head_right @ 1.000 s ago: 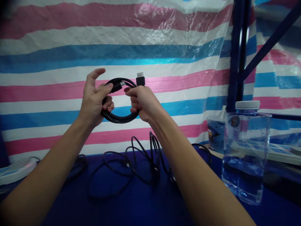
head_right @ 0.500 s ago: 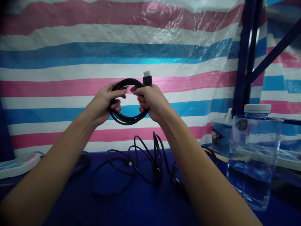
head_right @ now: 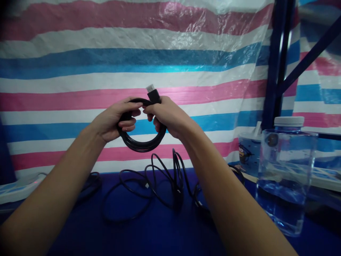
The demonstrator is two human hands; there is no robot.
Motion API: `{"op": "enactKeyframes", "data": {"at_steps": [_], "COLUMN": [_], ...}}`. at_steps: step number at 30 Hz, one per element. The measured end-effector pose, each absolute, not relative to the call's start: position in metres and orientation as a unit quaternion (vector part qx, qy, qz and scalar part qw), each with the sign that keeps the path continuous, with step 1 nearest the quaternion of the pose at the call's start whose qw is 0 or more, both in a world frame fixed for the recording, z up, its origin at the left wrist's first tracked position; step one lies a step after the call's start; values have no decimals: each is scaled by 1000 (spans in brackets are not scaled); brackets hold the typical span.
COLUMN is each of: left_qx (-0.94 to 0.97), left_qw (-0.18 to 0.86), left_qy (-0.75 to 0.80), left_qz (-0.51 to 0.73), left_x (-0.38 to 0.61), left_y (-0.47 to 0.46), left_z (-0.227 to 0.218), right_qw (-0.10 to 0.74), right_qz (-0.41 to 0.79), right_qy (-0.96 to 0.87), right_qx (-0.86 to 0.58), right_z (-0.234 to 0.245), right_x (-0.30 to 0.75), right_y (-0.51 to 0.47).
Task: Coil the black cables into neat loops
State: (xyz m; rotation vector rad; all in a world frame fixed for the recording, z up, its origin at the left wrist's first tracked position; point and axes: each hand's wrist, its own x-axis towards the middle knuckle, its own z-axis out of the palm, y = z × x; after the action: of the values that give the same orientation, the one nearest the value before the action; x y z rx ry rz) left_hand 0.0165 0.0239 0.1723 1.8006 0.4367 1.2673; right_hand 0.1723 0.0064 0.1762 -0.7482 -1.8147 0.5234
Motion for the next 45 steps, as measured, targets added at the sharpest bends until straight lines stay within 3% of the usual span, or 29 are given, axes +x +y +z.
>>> {"op": "enactKeyframes", "data": {"at_steps": [9,14,17,20,25,28,30,34,37,45], "left_qx": [588,559,598,639,670,674,671,652,642,661], "left_qw": [492,498,479,465,456,445,450,477,474,450], "left_qy": [110,110,104,103,91,94,86,58,60,82], "left_qz": [632,654,634,604,578,582,583,587,600,595], "left_x": [21,22,23,20,14,15,18,23,24,28], "left_y": [33,32,30,28,24,24,26,32,34,28], "left_z": [175,175,174,175,174,172,171,169,168,166], "right_qw": [614,665,687,664,546,513,527,642,647,533], "right_qz": [241,79,51,89,261,261,227,118,67,251], "right_qy": [-719,-702,-676,-679,-716,-740,-742,-693,-703,-742], "right_qx": [-220,-243,-261,-301,-348,-348,-346,-306,-287,-321], "right_z": [182,180,179,180,181,179,177,176,178,179], "right_x": [173,171,171,173,181,186,187,182,179,192], "right_y": [11,15,17,15,11,15,20,26,26,18]}}
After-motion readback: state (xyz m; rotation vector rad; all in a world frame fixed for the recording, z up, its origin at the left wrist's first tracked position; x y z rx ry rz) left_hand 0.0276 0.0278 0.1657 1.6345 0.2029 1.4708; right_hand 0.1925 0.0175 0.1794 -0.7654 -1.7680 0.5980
